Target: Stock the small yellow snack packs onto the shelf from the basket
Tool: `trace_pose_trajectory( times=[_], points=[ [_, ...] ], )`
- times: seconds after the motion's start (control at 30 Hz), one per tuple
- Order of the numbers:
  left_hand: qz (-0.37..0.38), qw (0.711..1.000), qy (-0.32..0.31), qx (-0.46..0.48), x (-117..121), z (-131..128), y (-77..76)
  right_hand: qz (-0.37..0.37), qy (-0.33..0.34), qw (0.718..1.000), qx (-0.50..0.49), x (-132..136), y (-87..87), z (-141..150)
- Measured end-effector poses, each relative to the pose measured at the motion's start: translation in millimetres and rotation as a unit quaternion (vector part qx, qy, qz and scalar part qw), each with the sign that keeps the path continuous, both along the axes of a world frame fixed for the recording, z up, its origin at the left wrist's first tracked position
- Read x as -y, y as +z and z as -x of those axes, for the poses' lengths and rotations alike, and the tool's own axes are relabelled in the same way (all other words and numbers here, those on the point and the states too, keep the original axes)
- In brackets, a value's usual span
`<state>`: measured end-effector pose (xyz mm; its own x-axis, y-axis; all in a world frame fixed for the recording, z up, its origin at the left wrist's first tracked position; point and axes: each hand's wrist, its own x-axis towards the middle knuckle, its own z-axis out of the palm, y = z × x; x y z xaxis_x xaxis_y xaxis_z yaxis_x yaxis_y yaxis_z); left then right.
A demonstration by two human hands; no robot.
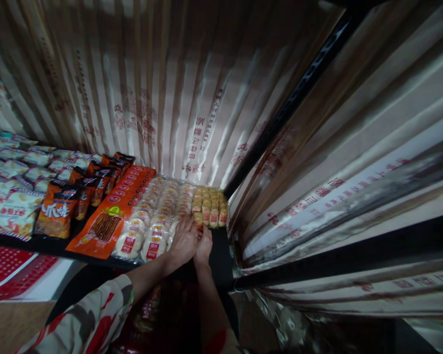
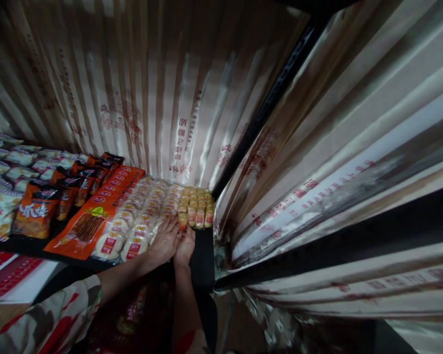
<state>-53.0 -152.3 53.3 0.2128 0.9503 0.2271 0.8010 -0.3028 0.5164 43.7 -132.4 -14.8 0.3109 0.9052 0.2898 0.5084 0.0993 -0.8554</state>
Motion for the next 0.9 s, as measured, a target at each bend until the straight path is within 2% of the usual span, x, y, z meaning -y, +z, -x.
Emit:
trace_pose_trajectory(
  times=[0.1,0.27,0.4,0.67,0.73,0.8,0.87,0.9],
  points=[
    [-0.014,1.0,-0.001,0.009,-1,-1,-1.8,0.001,0.004,1.0,-0.006,-3,-2.6,-1],
    [-0.008,1.0,0.006,0.005,-1,-2,-8.2,0.028,-0.008,0.998,0.057,-5,-1.3,1],
    [-0.028,0.999,-0.01,0.015,-1,-2,-12.6,0.019,0.012,0.998,0.063,-5,-2.6,-2],
    [-0.006,1.0,-0.011,0.005,-2,0,-8.4,0.034,-0.004,0.994,0.107,-8,-2.7,0],
    [-0.007,0.999,-0.017,0.032,-1,-1,-2.4,0.035,-0.002,0.995,0.097,-7,-2.1,0],
    [-0.005,0.996,-0.029,0.083,4,0,11.5,0.025,-0.003,0.996,0.082,-5,-1.0,-1],
    [0.019,0.986,-0.052,0.159,15,3,35.3,0.002,-0.003,0.997,0.073,0,0.6,-1],
    [0.053,0.974,-0.065,0.21,24,6,49.9,-0.011,-0.002,0.997,0.077,4,1.5,-1]
  ],
)
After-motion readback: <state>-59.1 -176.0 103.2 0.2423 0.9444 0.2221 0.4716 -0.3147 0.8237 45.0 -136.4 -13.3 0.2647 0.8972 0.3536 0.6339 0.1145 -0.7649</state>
